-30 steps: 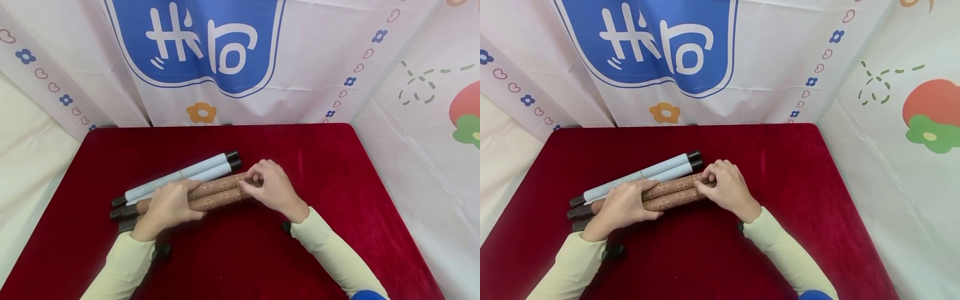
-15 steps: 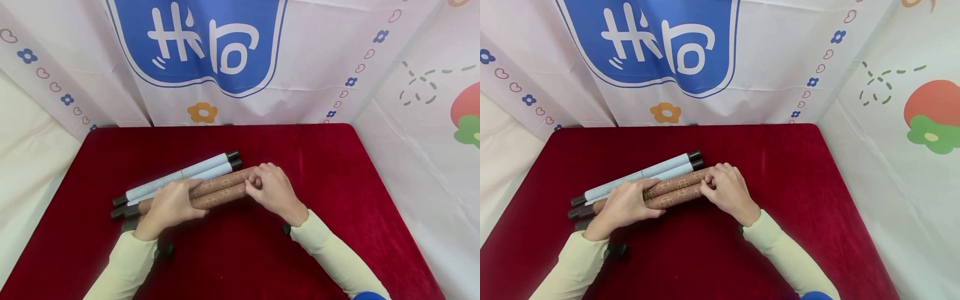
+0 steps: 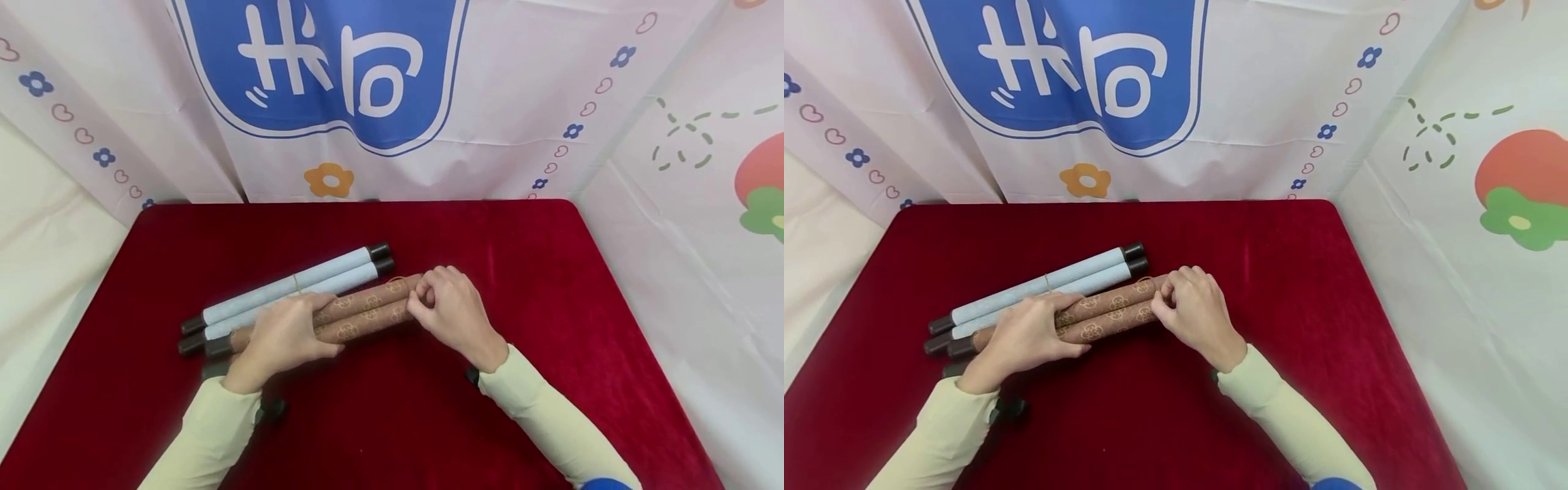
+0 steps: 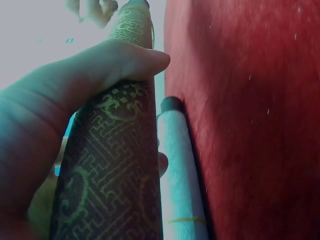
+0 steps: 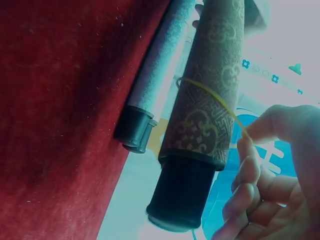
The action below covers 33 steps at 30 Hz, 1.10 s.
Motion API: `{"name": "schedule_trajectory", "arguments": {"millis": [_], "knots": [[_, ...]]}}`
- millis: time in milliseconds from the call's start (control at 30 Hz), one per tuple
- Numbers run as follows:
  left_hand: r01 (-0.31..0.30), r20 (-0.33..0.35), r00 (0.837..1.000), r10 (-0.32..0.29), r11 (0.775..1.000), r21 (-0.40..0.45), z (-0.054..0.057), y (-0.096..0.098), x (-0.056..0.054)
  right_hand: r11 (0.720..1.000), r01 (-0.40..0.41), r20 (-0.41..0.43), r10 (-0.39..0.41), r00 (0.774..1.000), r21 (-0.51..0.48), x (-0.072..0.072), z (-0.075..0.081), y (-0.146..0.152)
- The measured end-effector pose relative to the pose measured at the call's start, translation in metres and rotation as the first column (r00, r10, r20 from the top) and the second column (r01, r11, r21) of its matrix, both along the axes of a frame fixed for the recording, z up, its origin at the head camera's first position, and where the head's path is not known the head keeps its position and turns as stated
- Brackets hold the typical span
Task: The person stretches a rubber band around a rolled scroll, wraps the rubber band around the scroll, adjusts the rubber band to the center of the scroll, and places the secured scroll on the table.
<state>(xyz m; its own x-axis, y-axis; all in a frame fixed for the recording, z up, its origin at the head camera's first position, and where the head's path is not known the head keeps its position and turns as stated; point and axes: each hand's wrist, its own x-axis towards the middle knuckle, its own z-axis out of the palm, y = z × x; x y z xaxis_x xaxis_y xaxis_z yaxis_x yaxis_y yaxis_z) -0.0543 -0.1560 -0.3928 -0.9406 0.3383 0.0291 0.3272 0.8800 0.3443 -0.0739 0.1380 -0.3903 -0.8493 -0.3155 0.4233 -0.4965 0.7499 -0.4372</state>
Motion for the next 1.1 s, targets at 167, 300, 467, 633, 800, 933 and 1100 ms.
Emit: {"name": "schedule_trajectory", "arguments": {"millis": [167,300,467,633,800,933,1100], "knots": [[0.007,0.006,1.000,-0.007,1.000,-0.007,0.000,0.008,0.003,0.999,0.042,0.053,-0.042,0.998,0.013,-0.006,0.002,-0.005],[0.005,0.019,1.000,-0.004,1.000,-0.018,0.000,0.010,0.003,0.998,0.058,0.138,-0.053,0.989,-0.036,-0.006,0.002,-0.006],[-0.004,0.039,0.999,0.005,1.000,-0.028,-0.005,0.009,0.001,0.975,0.044,0.302,0.025,0.953,-0.219,-0.002,0.005,-0.007],[-0.005,0.099,0.995,0.007,1.000,-0.020,-0.013,0.009,-0.001,0.938,0.049,0.414,0.104,0.904,-0.343,0.001,0.006,-0.007],[-0.006,0.120,0.993,0.007,1.000,-0.006,-0.018,0.014,-0.002,0.902,0.044,0.419,0.156,0.894,-0.430,0.003,0.010,-0.009],[-0.009,0.136,0.991,0.008,1.000,0.010,-0.021,0.015,-0.002,0.885,0.045,0.400,0.164,0.902,-0.463,0.002,0.012,-0.012],[0.005,0.151,0.988,-0.004,1.000,-0.008,-0.024,0.019,-0.002,0.887,0.063,0.377,0.129,0.917,-0.457,0.002,0.013,-0.015]]}}
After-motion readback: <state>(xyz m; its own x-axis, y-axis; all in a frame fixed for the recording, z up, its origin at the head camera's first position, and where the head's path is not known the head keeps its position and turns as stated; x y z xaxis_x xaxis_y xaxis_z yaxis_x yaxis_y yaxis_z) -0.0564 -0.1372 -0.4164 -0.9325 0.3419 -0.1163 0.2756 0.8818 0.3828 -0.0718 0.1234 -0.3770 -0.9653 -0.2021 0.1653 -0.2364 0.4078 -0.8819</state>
